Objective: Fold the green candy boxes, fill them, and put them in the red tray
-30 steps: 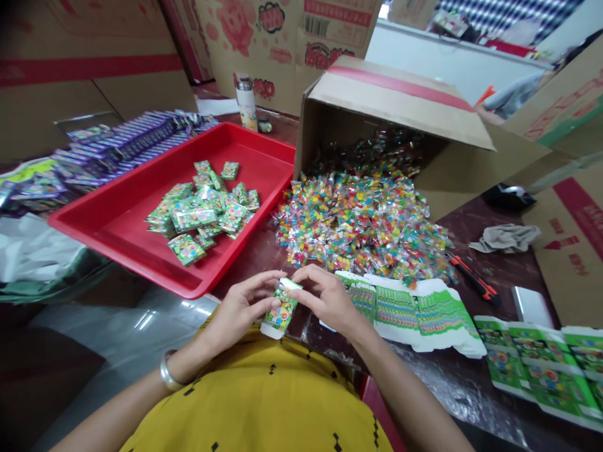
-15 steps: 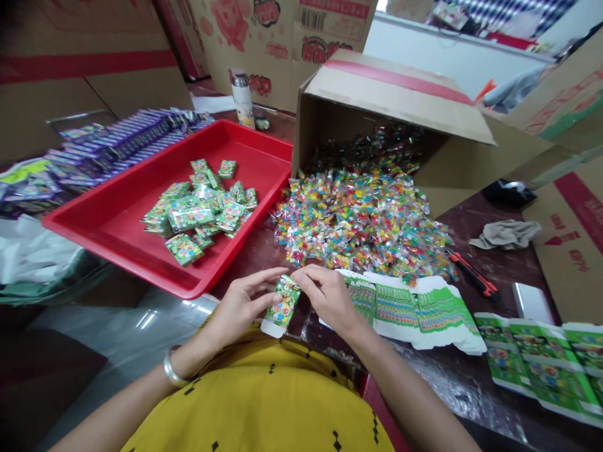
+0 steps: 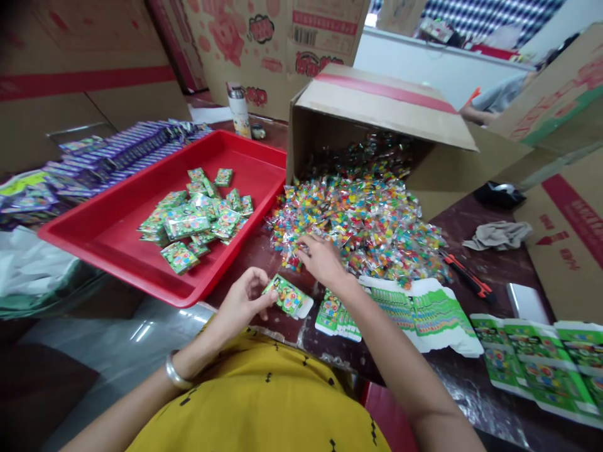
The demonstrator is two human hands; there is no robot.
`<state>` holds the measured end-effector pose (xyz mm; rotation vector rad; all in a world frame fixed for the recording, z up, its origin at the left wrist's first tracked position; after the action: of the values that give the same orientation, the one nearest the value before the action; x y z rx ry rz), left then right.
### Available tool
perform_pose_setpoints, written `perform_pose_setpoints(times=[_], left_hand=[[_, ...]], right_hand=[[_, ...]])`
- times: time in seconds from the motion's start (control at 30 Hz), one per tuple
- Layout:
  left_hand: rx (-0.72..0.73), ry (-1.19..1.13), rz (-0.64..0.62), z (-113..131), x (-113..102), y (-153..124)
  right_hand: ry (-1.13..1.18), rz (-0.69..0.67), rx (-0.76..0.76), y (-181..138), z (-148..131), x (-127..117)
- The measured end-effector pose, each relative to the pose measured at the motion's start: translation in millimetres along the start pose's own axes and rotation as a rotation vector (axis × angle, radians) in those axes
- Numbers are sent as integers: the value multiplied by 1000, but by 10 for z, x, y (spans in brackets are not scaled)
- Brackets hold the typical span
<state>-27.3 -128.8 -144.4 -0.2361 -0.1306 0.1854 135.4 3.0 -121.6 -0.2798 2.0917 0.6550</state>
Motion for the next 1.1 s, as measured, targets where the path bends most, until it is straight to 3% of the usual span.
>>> perform_pose_setpoints(times=[0.1, 0.2, 0.37, 0.47, 0.67, 0.8, 0.93, 1.1], left_hand=[[-120, -84, -22, -27, 7, -24], [-169, -125, -47, -29, -26, -45], [-129, -88, -28, -82, -62, 25], [-77, -84, -82, -104, 6, 63], [23, -109, -126, -25, 100, 47], [63, -103, -110, 41, 122, 50], [77, -104, -135, 86, 162, 72], [130, 35, -89, 101, 129, 64]], right_hand=[[-89, -118, -106, 153, -50, 202], [-51, -93, -66, 192, -25, 203], [501, 135, 211, 71, 22, -201], [701, 199, 243, -60, -145, -416], [431, 227, 92, -170, -471, -509], [282, 167, -24, -151, -525, -458], [293, 131, -84, -137, -499, -478], [227, -94, -240, -77, -451, -626]])
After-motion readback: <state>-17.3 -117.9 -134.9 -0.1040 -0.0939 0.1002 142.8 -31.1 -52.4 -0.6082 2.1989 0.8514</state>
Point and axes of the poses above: each hand's wrist, its own y-axis towards the middle knuckle, its own x-axis out of the palm, z = x × y, the point moved 3 cm from there along y, towards the middle knuckle, and after that the axes turned 9 degrees about z, right-handed, at the moved point
